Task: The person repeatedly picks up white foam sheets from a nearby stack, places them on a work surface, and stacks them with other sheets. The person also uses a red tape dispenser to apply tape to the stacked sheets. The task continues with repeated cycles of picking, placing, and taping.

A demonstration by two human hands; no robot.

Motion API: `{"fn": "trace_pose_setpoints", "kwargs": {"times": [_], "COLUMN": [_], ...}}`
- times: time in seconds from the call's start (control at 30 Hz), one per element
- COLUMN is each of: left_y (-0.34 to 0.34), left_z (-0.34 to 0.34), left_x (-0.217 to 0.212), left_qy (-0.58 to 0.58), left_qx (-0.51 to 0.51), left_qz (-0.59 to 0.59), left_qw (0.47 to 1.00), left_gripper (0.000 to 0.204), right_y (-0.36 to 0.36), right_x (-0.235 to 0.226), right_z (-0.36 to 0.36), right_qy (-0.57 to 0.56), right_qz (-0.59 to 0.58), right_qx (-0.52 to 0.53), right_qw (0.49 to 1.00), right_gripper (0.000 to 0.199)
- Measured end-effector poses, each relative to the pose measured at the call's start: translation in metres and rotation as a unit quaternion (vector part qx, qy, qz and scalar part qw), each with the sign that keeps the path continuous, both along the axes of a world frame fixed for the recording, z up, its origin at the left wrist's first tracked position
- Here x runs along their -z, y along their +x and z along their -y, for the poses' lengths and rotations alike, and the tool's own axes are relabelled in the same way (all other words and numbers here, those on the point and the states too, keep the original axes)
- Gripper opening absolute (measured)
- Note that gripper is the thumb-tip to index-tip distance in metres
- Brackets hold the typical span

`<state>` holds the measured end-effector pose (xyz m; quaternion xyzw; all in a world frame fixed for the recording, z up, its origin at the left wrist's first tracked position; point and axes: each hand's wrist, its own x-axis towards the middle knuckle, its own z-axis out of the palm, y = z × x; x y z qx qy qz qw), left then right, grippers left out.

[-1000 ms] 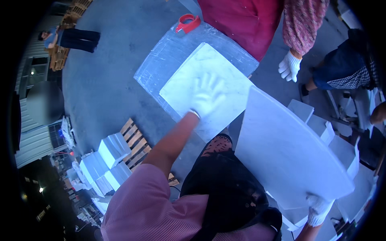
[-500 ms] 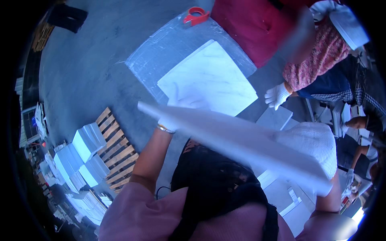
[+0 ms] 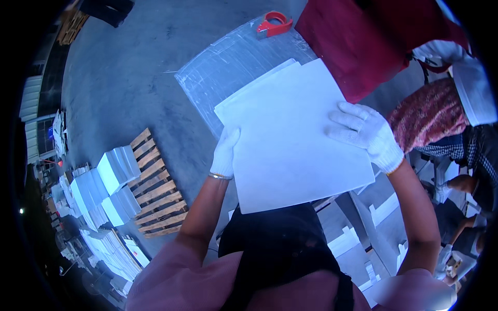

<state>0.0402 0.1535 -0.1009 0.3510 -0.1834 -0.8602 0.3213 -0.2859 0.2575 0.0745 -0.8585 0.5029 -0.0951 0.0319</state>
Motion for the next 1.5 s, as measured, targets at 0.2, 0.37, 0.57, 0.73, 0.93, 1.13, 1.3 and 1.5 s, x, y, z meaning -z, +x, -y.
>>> {"fn": "trace_pose_setpoints", "kwargs": {"times": [0.2,0.37,0.57,0.73,0.93,1.13,1.3,1.5], "left_y": [-0.018,-0.014,0.000,0.065,-0.002,-0.018,-0.006,0.014], "left_z": [-0.016,-0.008,0.016,-0.056,-0.103,-0.146,-0.137,-0.117], "left_x": [0.013,0.018,-0.014,0.034,0.035,0.060,0.045,-0.044], "left_qy": [-0.149,-0.298,-0.368,-0.178,0.153,0.075,0.010,0.129], "left_qx": [-0.093,0.094,0.268,0.377,0.022,-0.166,-0.119,-0.025], "left_qz": [0.137,0.556,0.662,0.538,0.219,0.179,0.155,0.048], "left_qw": [0.975,0.770,0.596,0.733,0.963,0.967,0.981,0.990], "left_gripper": [0.055,0.073,0.078,0.063,0.047,0.055,0.071,0.080], "right_y": [-0.040,-0.054,-0.076,-0.071,-0.017,-0.014,-0.004,0.007], "right_x": [0.102,0.165,0.180,0.205,0.192,0.189,0.158,0.046], "right_z": [-0.002,-0.006,-0.027,-0.052,-0.025,-0.024,-0.022,-0.008], "right_qy": [-0.008,0.047,0.198,0.442,0.500,0.548,0.588,0.636], "right_qz": [-0.044,-0.052,0.152,0.358,0.708,0.706,0.696,0.664], "right_qx": [0.046,0.075,0.191,0.473,0.438,0.424,0.408,0.393], "right_qw": [0.998,0.995,0.949,0.673,0.236,0.146,0.049,-0.010], "right_gripper": [0.039,0.043,0.051,0.070,0.059,0.048,0.041,0.055]}}
